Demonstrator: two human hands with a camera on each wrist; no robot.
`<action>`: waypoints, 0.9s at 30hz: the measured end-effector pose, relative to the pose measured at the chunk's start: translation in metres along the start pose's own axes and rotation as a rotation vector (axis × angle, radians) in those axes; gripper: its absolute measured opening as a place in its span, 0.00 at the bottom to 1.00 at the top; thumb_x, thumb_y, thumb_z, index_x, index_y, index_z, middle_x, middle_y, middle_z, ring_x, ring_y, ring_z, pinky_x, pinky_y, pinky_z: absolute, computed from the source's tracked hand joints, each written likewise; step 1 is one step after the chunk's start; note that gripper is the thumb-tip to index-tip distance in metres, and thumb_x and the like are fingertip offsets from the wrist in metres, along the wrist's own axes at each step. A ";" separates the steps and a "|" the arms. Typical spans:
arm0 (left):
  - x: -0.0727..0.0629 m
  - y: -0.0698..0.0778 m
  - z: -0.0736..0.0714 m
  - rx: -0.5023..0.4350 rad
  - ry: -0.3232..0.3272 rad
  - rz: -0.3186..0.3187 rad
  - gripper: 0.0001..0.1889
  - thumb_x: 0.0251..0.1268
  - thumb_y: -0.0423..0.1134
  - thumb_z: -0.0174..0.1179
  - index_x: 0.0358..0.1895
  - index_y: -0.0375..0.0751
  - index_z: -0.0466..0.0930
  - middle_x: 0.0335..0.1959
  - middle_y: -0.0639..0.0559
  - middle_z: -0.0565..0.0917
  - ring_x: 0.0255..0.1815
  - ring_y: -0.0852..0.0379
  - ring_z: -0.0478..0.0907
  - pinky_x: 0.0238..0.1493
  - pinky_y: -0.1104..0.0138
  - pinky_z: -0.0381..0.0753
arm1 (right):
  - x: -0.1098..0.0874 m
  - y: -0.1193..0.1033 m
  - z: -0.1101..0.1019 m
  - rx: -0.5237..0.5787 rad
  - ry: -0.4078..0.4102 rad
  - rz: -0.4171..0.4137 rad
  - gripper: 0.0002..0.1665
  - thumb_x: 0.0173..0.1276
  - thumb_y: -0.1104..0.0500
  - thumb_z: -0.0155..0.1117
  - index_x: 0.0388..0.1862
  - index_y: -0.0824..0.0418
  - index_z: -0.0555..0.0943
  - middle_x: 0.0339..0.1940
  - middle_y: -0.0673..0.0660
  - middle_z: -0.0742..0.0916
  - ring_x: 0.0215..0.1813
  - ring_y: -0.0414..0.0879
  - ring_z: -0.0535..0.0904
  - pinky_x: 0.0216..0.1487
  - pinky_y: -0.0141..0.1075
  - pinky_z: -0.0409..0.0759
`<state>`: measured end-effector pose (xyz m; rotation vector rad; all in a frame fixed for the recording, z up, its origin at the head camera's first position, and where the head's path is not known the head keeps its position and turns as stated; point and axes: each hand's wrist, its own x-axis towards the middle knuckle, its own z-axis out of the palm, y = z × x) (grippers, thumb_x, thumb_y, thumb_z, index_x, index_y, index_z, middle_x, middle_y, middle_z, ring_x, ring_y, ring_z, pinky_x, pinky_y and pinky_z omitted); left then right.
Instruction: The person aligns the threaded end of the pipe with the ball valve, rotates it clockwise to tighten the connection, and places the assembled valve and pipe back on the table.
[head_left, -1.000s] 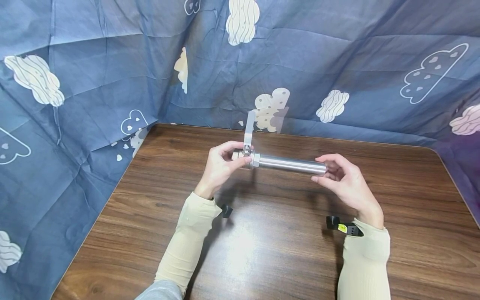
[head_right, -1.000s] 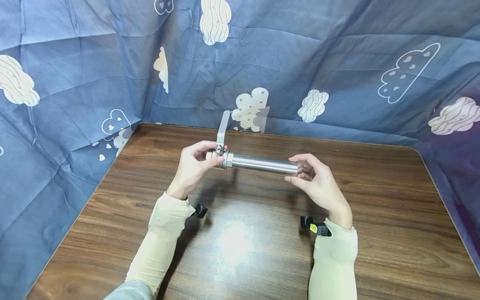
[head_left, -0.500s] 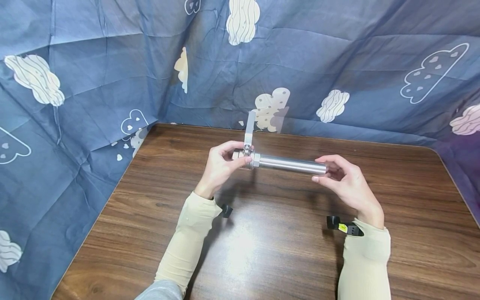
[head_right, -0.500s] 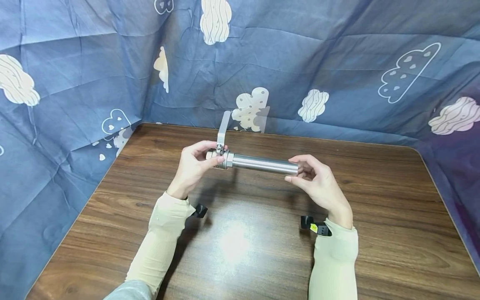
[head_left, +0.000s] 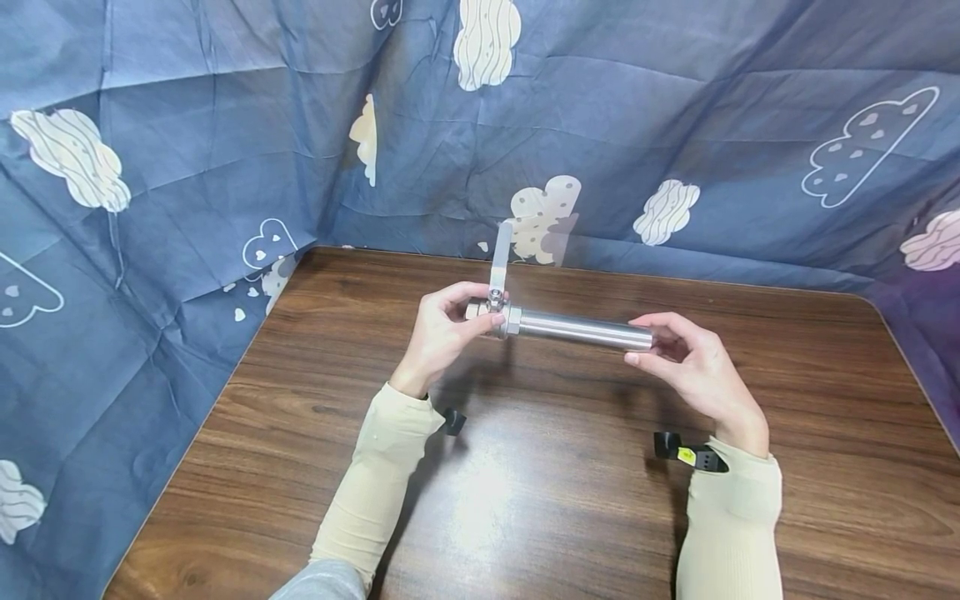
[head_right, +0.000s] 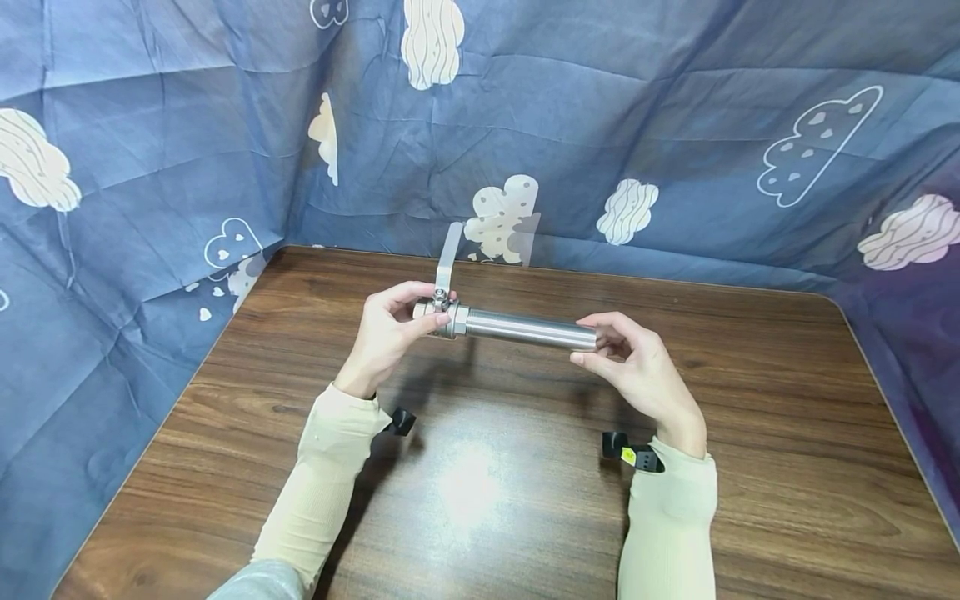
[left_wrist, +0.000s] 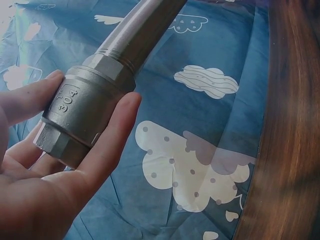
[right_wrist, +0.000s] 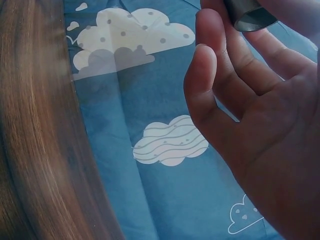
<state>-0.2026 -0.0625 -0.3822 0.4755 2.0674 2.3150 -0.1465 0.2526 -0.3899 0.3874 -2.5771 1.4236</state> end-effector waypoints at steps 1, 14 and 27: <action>0.000 0.000 0.000 0.003 -0.001 0.000 0.17 0.49 0.23 0.68 0.46 0.26 0.81 0.35 0.55 0.85 0.30 0.62 0.78 0.31 0.73 0.81 | 0.000 0.000 0.000 0.000 -0.001 0.003 0.25 0.56 0.66 0.73 0.54 0.59 0.79 0.33 0.39 0.84 0.32 0.36 0.77 0.33 0.22 0.75; -0.001 0.000 0.000 0.003 -0.006 0.006 0.17 0.50 0.24 0.68 0.46 0.26 0.81 0.35 0.55 0.85 0.30 0.63 0.78 0.31 0.73 0.81 | -0.001 0.000 -0.001 -0.024 -0.022 -0.015 0.19 0.61 0.65 0.69 0.53 0.59 0.80 0.35 0.36 0.84 0.34 0.34 0.78 0.35 0.22 0.75; -0.001 0.001 0.001 0.018 -0.002 0.001 0.17 0.49 0.24 0.68 0.45 0.27 0.81 0.34 0.55 0.85 0.30 0.63 0.78 0.31 0.74 0.80 | -0.001 0.000 -0.003 -0.016 -0.066 -0.002 0.15 0.67 0.62 0.64 0.52 0.62 0.79 0.33 0.52 0.86 0.34 0.34 0.81 0.36 0.22 0.77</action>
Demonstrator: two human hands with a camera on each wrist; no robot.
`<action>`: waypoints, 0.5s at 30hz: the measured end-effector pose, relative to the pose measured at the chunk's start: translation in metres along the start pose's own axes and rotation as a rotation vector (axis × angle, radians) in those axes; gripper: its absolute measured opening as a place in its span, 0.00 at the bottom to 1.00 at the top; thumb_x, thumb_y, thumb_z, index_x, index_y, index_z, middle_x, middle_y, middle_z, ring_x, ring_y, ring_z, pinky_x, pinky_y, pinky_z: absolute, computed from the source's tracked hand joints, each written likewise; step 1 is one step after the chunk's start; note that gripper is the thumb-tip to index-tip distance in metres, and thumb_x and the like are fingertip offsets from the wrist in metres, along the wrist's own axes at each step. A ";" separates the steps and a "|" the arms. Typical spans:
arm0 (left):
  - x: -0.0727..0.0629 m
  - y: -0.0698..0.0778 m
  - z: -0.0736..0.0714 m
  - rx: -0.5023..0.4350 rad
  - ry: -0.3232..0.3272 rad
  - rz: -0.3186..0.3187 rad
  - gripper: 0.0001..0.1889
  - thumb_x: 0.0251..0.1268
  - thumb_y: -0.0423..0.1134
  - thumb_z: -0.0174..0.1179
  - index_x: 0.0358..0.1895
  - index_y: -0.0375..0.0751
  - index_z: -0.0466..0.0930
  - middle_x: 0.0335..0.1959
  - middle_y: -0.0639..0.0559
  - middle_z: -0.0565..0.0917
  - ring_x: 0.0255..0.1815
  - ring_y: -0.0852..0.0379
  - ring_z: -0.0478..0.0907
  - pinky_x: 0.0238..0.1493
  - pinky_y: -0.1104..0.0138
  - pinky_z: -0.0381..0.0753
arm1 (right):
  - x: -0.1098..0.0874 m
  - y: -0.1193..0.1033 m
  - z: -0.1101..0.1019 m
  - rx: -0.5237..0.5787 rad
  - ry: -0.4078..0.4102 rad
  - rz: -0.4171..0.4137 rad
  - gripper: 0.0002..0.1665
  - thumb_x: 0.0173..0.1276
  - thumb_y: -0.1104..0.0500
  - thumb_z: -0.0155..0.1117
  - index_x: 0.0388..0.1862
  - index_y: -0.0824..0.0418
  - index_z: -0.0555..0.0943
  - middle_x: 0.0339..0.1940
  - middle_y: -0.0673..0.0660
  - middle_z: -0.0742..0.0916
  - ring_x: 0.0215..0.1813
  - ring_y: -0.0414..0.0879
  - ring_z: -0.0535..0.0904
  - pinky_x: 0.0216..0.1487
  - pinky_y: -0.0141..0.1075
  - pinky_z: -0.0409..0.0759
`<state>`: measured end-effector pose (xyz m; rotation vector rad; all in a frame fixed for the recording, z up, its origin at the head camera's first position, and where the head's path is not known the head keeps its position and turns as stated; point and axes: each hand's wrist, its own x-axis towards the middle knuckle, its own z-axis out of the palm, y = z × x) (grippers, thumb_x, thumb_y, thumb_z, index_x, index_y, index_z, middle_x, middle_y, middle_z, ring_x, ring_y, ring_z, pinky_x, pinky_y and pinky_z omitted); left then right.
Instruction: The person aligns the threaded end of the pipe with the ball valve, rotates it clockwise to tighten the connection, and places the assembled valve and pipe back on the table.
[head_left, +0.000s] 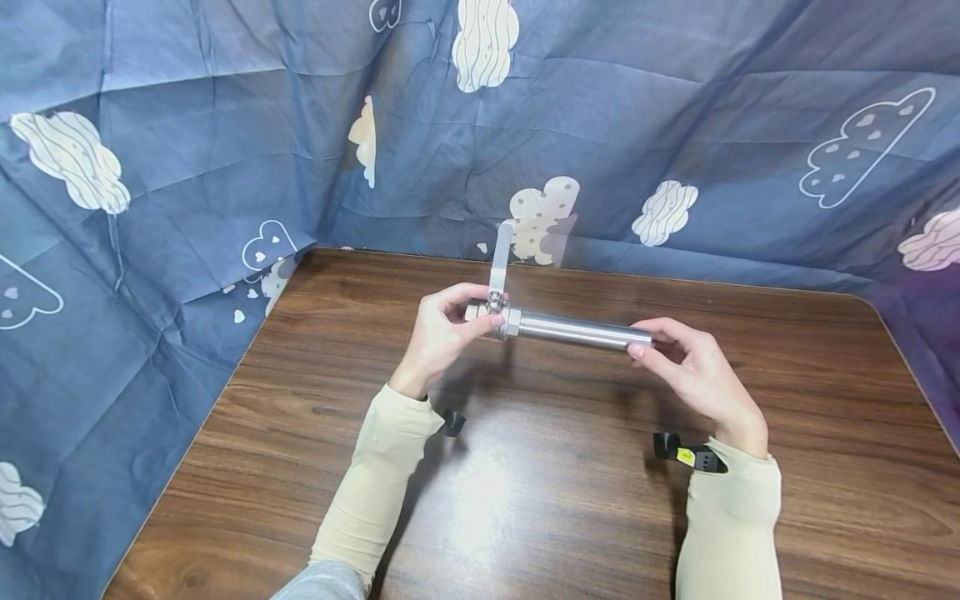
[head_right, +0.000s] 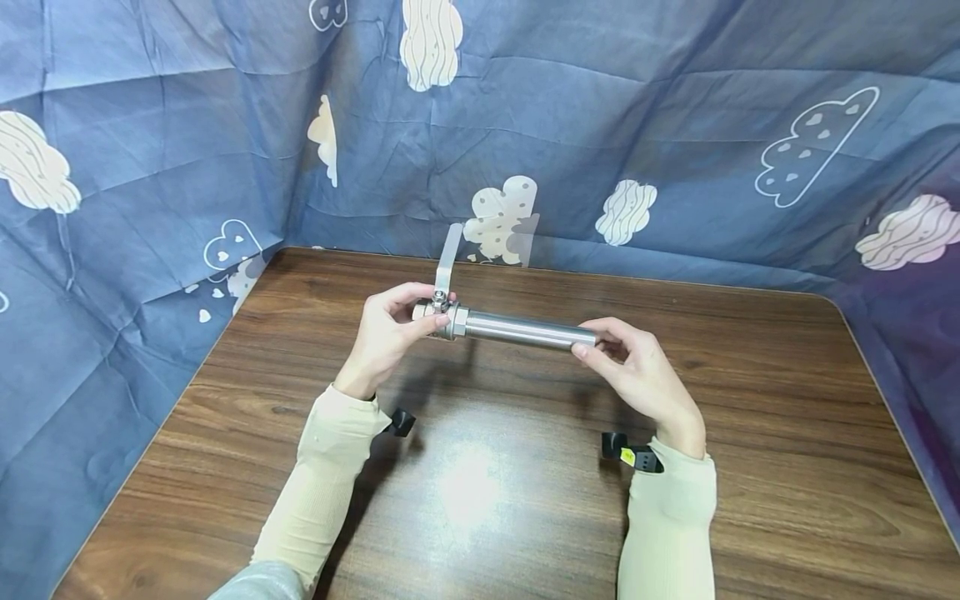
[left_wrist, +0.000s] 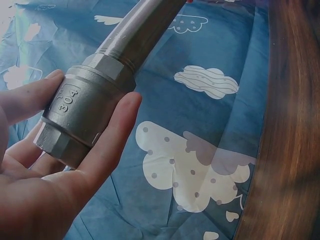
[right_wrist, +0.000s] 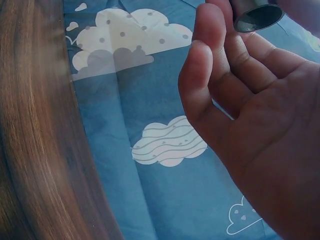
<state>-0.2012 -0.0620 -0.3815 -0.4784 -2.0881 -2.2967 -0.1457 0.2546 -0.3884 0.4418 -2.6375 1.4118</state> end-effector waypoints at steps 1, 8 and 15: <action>0.000 0.000 0.000 -0.002 0.000 -0.001 0.17 0.49 0.24 0.68 0.45 0.27 0.81 0.34 0.56 0.85 0.30 0.63 0.78 0.31 0.74 0.80 | 0.000 0.000 0.000 -0.003 0.000 0.006 0.15 0.67 0.62 0.64 0.52 0.61 0.79 0.33 0.50 0.86 0.34 0.34 0.81 0.35 0.22 0.77; 0.000 0.000 0.000 -0.010 0.000 0.002 0.17 0.49 0.23 0.67 0.46 0.26 0.81 0.35 0.55 0.85 0.30 0.63 0.79 0.31 0.74 0.80 | 0.000 -0.001 0.001 0.039 0.026 0.011 0.29 0.55 0.66 0.74 0.57 0.59 0.77 0.37 0.38 0.85 0.32 0.36 0.78 0.34 0.22 0.77; 0.000 0.001 0.000 -0.003 -0.001 0.009 0.17 0.49 0.23 0.67 0.46 0.25 0.80 0.36 0.54 0.85 0.30 0.63 0.79 0.31 0.74 0.80 | 0.001 0.002 0.003 0.064 0.056 -0.047 0.28 0.53 0.71 0.73 0.54 0.62 0.78 0.36 0.36 0.85 0.33 0.34 0.79 0.34 0.21 0.77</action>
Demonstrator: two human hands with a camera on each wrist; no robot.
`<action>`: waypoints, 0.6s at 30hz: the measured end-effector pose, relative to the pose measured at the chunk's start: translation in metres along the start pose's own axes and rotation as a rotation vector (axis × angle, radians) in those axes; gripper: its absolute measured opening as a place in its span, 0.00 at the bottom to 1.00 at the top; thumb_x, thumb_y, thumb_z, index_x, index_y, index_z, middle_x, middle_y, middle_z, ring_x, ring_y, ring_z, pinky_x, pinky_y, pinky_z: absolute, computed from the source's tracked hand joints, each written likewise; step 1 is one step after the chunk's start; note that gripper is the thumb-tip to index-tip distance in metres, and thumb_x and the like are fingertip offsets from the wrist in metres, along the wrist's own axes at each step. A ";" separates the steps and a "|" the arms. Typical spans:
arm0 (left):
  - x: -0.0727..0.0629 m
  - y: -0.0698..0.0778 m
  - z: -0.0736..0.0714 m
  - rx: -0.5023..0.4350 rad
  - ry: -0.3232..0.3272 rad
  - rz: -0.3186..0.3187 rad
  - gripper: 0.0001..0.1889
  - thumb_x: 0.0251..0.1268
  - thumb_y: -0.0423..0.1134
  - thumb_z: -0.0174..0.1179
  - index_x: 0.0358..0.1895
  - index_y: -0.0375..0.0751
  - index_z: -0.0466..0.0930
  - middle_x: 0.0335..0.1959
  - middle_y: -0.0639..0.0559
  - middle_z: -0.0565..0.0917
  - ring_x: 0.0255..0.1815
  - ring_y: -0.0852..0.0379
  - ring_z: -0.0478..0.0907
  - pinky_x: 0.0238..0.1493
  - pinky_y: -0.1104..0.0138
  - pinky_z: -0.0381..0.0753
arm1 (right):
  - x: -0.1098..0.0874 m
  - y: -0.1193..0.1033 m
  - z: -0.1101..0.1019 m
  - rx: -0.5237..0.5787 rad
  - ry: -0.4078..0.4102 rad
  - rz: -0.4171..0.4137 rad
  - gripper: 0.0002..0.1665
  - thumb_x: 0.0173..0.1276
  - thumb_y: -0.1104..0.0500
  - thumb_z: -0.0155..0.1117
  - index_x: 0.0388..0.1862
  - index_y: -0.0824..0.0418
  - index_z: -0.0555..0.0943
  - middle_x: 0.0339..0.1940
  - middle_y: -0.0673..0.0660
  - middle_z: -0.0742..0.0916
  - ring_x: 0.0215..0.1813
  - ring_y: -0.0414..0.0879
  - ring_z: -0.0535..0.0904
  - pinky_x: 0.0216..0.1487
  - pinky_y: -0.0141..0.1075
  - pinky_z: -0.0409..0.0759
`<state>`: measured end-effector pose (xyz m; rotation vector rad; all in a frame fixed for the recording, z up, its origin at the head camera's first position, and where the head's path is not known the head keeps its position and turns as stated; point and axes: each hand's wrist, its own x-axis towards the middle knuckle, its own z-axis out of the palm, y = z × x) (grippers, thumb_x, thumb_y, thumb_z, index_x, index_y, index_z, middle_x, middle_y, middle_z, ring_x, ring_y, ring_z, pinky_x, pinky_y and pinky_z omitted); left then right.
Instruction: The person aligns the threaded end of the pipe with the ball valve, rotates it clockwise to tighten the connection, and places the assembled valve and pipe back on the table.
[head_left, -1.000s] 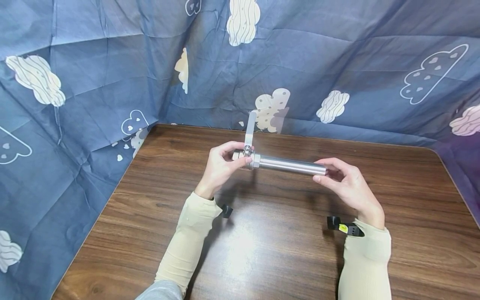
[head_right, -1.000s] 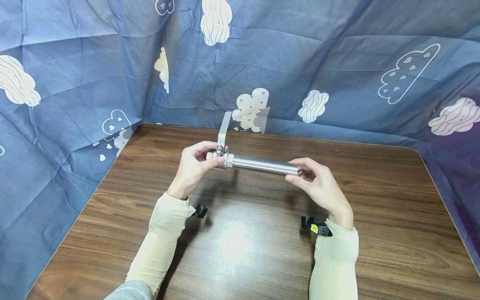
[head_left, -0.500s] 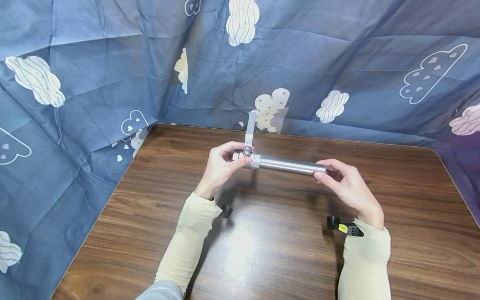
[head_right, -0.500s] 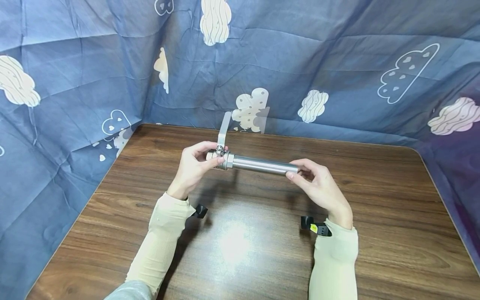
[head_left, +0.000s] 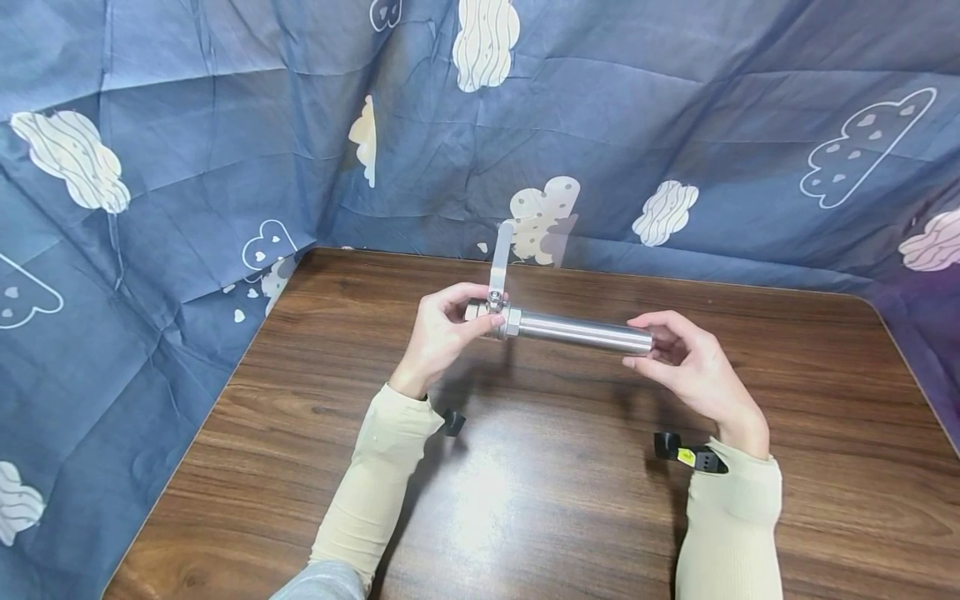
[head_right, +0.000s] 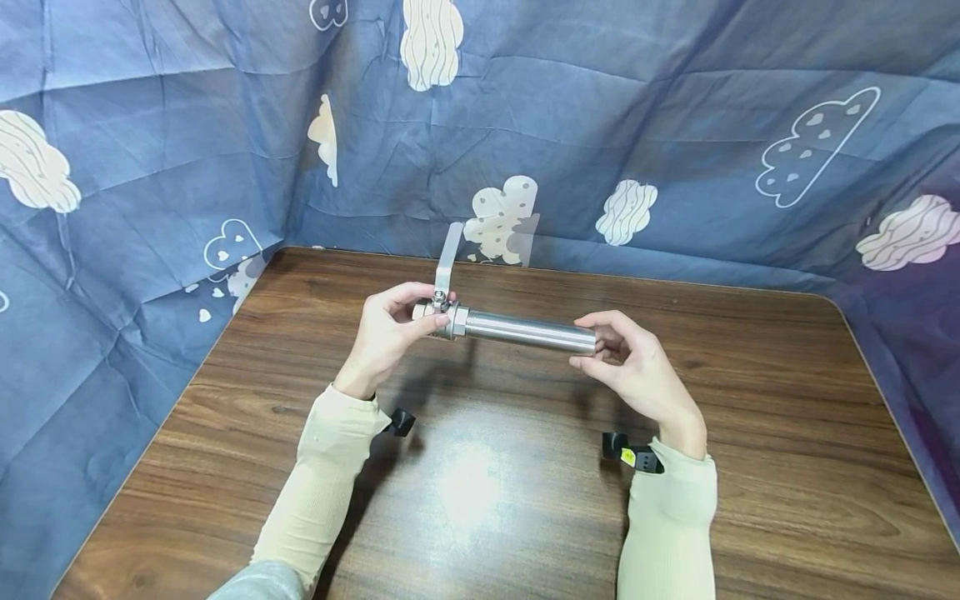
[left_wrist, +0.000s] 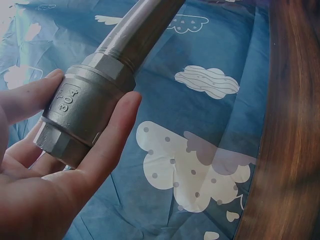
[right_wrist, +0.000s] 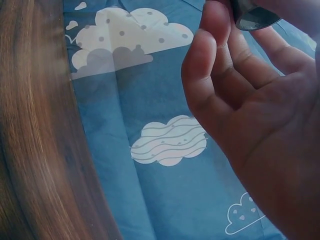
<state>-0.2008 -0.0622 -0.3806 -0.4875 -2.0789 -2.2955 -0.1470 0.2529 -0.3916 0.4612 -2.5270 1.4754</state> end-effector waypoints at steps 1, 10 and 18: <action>0.000 0.000 0.000 0.001 0.001 0.001 0.17 0.49 0.23 0.67 0.46 0.25 0.80 0.36 0.55 0.85 0.30 0.63 0.79 0.31 0.74 0.80 | 0.000 0.000 0.000 -0.003 0.003 -0.005 0.27 0.53 0.71 0.73 0.53 0.62 0.78 0.36 0.37 0.85 0.32 0.34 0.79 0.34 0.21 0.77; 0.000 0.001 0.001 -0.015 0.005 0.003 0.17 0.49 0.23 0.68 0.46 0.26 0.81 0.35 0.57 0.85 0.31 0.62 0.79 0.32 0.73 0.81 | -0.001 -0.001 0.000 -0.018 -0.001 0.021 0.27 0.54 0.68 0.74 0.54 0.59 0.79 0.35 0.38 0.85 0.31 0.36 0.78 0.31 0.24 0.76; 0.000 0.001 0.000 -0.016 -0.002 0.005 0.17 0.49 0.23 0.68 0.46 0.25 0.80 0.35 0.57 0.85 0.31 0.63 0.79 0.32 0.73 0.81 | -0.001 -0.002 -0.001 -0.020 -0.009 0.029 0.26 0.55 0.67 0.74 0.54 0.59 0.79 0.36 0.40 0.84 0.32 0.36 0.79 0.31 0.24 0.77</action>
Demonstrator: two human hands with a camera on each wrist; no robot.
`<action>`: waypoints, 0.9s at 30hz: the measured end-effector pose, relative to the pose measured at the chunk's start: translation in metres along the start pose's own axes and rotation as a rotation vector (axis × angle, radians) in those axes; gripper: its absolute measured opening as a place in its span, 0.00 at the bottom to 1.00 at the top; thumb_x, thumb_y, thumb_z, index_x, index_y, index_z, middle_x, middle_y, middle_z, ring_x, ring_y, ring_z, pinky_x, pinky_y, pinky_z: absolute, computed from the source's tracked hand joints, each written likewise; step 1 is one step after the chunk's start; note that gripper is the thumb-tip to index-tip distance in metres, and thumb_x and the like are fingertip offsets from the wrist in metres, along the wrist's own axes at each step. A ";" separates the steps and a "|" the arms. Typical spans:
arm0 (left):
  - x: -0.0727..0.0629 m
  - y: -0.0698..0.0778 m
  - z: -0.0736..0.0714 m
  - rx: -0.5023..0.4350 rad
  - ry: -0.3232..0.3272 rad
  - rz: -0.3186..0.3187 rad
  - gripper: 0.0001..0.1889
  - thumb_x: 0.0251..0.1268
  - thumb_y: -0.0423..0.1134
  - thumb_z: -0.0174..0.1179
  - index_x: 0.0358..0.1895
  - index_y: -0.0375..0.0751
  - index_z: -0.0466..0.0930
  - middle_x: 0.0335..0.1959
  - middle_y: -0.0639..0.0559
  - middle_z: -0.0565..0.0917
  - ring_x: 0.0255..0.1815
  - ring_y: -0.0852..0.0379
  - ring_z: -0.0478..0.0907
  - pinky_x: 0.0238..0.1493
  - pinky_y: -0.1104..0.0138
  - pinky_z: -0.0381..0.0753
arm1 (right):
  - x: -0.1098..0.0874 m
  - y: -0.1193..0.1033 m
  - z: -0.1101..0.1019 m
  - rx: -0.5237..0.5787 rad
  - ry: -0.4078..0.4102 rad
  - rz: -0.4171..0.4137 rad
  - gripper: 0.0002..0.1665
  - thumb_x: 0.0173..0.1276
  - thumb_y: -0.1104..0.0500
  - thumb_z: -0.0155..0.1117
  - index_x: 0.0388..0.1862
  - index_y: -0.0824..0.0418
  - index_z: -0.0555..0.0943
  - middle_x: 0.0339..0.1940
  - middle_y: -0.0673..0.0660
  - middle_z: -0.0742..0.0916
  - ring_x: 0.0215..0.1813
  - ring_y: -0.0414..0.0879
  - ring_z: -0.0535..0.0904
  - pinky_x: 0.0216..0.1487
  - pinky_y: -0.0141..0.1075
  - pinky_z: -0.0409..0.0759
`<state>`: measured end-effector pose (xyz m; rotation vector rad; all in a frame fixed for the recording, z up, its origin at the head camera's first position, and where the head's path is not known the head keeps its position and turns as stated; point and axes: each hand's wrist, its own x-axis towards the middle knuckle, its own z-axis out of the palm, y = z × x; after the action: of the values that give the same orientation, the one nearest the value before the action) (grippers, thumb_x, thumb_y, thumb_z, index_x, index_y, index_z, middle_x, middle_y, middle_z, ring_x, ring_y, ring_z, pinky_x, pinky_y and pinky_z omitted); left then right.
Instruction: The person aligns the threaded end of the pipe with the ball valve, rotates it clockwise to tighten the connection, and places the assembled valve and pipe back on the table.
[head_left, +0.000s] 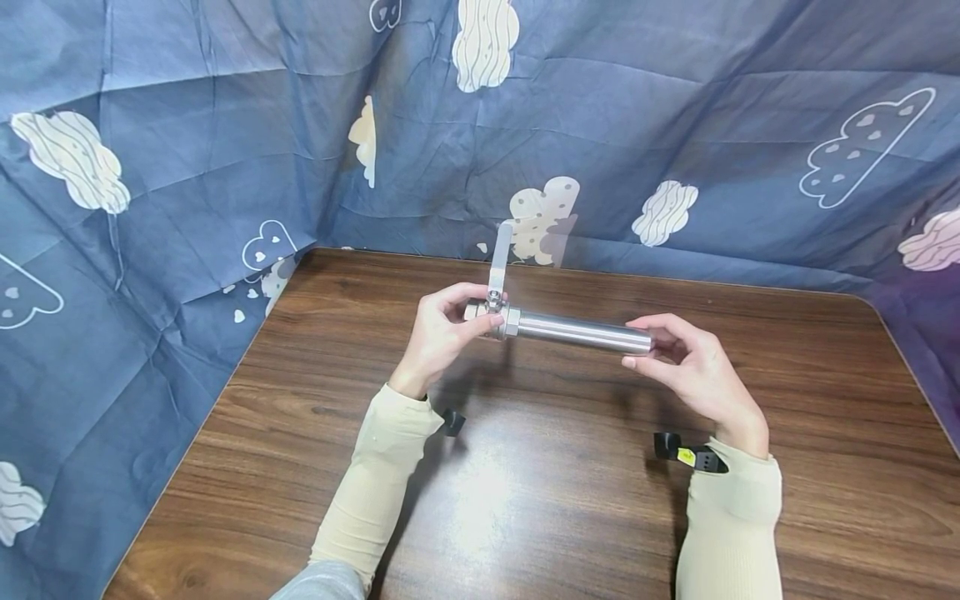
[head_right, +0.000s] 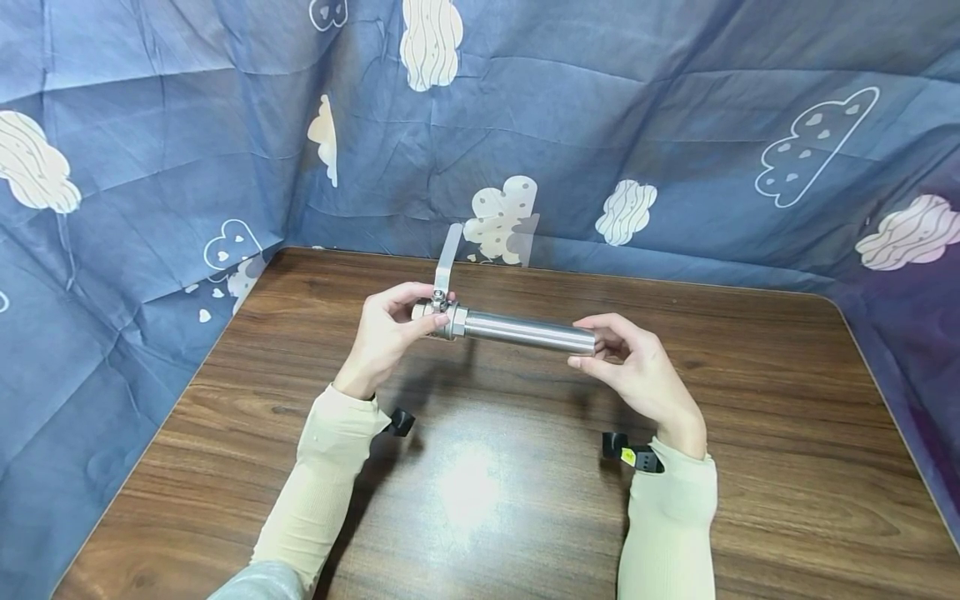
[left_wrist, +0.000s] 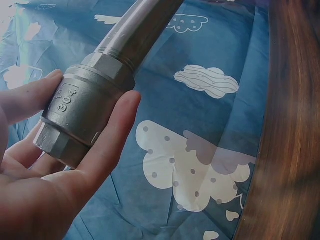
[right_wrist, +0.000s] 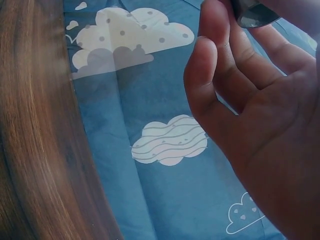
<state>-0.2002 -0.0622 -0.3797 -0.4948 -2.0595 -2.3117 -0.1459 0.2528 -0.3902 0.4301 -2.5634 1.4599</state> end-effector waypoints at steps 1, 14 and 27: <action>0.000 0.000 0.000 -0.001 0.000 0.000 0.17 0.49 0.23 0.67 0.46 0.25 0.80 0.35 0.57 0.85 0.31 0.63 0.79 0.32 0.73 0.81 | 0.000 0.000 0.000 0.001 -0.003 0.003 0.26 0.55 0.67 0.73 0.53 0.59 0.79 0.36 0.40 0.84 0.32 0.36 0.79 0.31 0.24 0.77; 0.001 -0.001 0.000 -0.010 -0.004 -0.003 0.17 0.50 0.22 0.67 0.46 0.24 0.80 0.36 0.54 0.85 0.30 0.63 0.79 0.31 0.73 0.82 | 0.000 0.001 -0.001 -0.034 -0.010 0.039 0.23 0.56 0.64 0.74 0.52 0.56 0.80 0.34 0.43 0.84 0.32 0.35 0.80 0.31 0.25 0.77; 0.001 -0.003 -0.001 -0.008 -0.007 -0.004 0.17 0.50 0.23 0.67 0.46 0.25 0.80 0.36 0.54 0.85 0.31 0.63 0.79 0.32 0.73 0.82 | 0.000 0.001 -0.002 -0.036 -0.040 0.007 0.22 0.59 0.65 0.71 0.53 0.59 0.80 0.36 0.38 0.85 0.35 0.33 0.81 0.35 0.23 0.77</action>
<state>-0.2022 -0.0626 -0.3820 -0.4994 -2.0575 -2.3242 -0.1462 0.2547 -0.3897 0.4504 -2.6206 1.4195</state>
